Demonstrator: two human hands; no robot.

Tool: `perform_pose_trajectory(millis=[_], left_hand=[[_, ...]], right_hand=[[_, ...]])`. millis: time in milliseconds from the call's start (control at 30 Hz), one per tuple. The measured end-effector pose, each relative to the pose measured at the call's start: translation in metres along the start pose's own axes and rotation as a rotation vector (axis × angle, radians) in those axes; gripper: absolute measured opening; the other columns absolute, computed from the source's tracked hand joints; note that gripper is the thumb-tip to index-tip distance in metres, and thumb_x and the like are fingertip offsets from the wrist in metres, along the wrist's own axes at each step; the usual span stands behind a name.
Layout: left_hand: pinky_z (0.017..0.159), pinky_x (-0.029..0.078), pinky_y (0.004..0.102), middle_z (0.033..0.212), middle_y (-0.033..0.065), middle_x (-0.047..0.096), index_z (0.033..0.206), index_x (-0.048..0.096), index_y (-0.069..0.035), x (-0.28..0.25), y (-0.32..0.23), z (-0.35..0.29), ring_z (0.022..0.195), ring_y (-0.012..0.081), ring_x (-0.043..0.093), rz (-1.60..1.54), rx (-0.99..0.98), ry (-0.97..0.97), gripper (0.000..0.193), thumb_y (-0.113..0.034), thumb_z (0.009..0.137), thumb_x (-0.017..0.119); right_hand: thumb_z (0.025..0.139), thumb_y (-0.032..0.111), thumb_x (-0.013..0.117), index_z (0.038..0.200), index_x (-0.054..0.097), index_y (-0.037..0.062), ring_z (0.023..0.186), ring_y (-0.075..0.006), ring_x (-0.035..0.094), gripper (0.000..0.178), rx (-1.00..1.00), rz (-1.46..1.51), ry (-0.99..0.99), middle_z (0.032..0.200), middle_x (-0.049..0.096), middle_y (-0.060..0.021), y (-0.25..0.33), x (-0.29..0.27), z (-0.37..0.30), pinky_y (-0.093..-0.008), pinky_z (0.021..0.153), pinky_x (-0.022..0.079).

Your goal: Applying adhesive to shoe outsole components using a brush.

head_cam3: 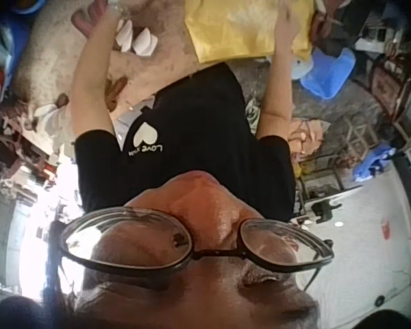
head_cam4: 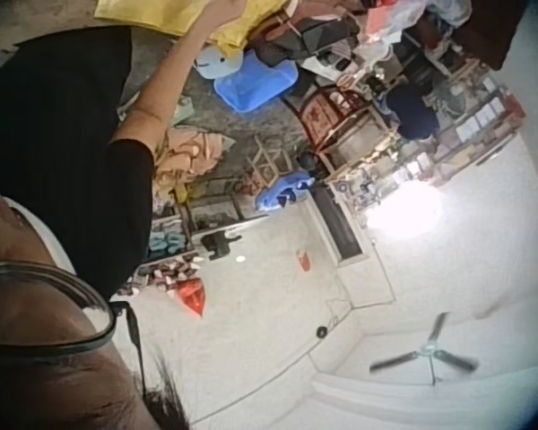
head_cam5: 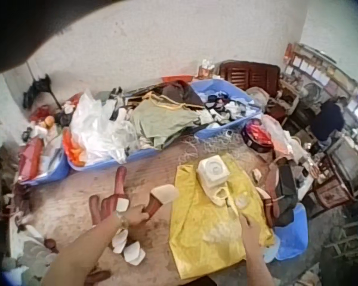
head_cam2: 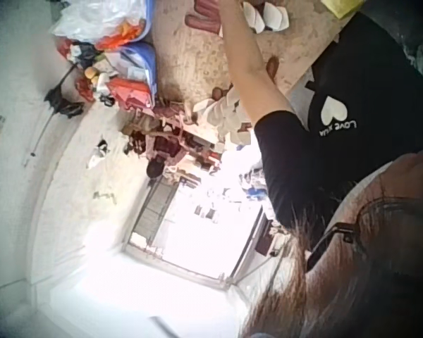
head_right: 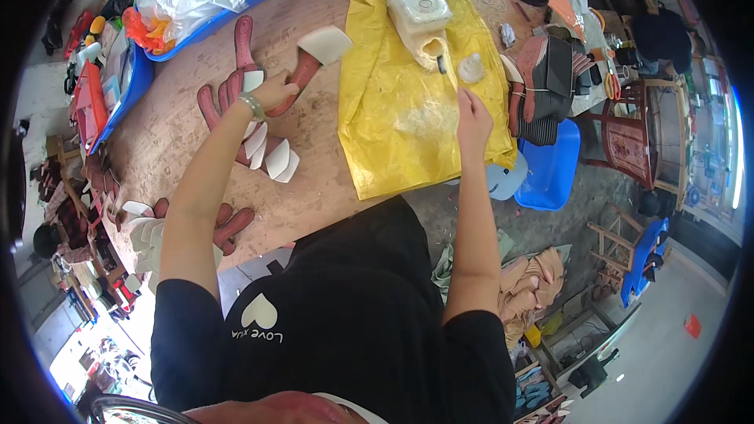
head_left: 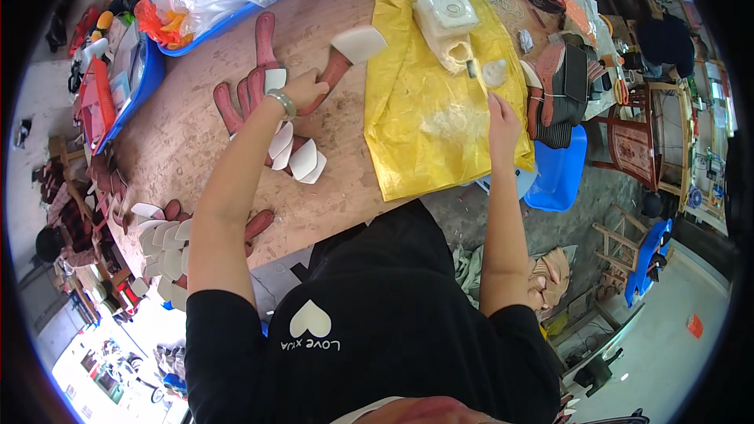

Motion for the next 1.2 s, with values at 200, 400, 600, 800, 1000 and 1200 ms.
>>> perform_pose_trajectory(millis=[200,400,600,800,1000,1200], left_hand=[[0.079,0.053,0.0394,0.096,0.0188,0.063,0.120,0.044,0.002,0.033,-0.105,-0.098,0.082,0.0286,0.065,-1.200,-0.117,0.413,0.034,-0.017,0.092,0.043],[0.080,0.054,0.0388,0.102,0.0140,0.062,0.119,0.048,-0.001,0.102,-0.131,-0.150,0.091,0.0256,0.063,-1.608,-0.231,0.476,0.037,-0.021,0.088,0.052],[0.075,0.054,0.0375,0.099,0.0098,0.061,0.118,0.047,-0.004,0.130,-0.159,-0.154,0.083,0.0200,0.062,-1.844,-0.233,0.414,0.036,-0.020,0.087,0.055],[0.066,0.055,0.0346,0.094,0.0094,0.061,0.114,0.048,-0.003,0.130,-0.170,-0.145,0.076,0.0181,0.060,-1.656,-0.266,0.274,0.032,-0.018,0.087,0.055],[0.060,0.050,0.0317,0.090,0.0074,0.060,0.113,0.050,-0.006,0.130,-0.179,-0.149,0.071,0.0176,0.058,-1.629,-0.286,0.232,0.030,-0.018,0.086,0.055],[0.057,0.052,0.0313,0.088,0.0094,0.060,0.111,0.048,-0.003,0.129,-0.189,-0.168,0.066,0.0165,0.058,-1.678,-0.243,0.265,0.030,-0.018,0.085,0.056]], right_hand=[[0.088,0.034,0.055,0.102,0.069,0.0117,0.080,-0.0308,0.066,0.030,-0.066,-0.391,0.037,0.087,0.068,-0.0169,-0.026,0.034,0.066,-0.0380,0.073,0.050],[0.088,0.036,0.054,0.093,0.069,0.0171,0.070,-0.0325,0.065,0.025,-0.260,-0.705,0.067,0.078,0.067,-0.0135,-0.038,0.058,0.091,-0.0433,0.061,0.051],[0.089,0.034,0.054,0.083,0.063,0.0174,0.058,-0.0270,0.062,0.019,-0.631,-0.944,0.063,0.068,0.062,-0.0071,-0.028,0.051,0.069,-0.0412,0.049,0.049],[0.087,0.031,0.059,0.086,0.068,0.0161,0.058,-0.0260,0.061,0.018,-0.499,-0.620,0.095,0.066,0.061,-0.0065,-0.026,0.015,0.034,-0.0358,0.050,0.049],[0.084,0.024,0.064,0.090,0.071,0.0137,0.062,-0.0283,0.060,0.014,-0.496,-0.045,0.307,0.068,0.061,-0.0088,0.050,-0.003,-0.052,-0.0345,0.056,0.048],[0.082,0.020,0.067,0.082,0.069,0.0140,0.053,-0.0263,0.055,0.006,-0.693,-0.198,-0.028,0.060,0.053,-0.0071,0.059,-0.013,-0.007,-0.0364,0.049,0.043]])
Point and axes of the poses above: each hand's wrist, its own z-axis towards the middle knuckle, its own x-axis out of the palm, y = z × x, the point moved 6 cm from there along z, towards the middle knuckle
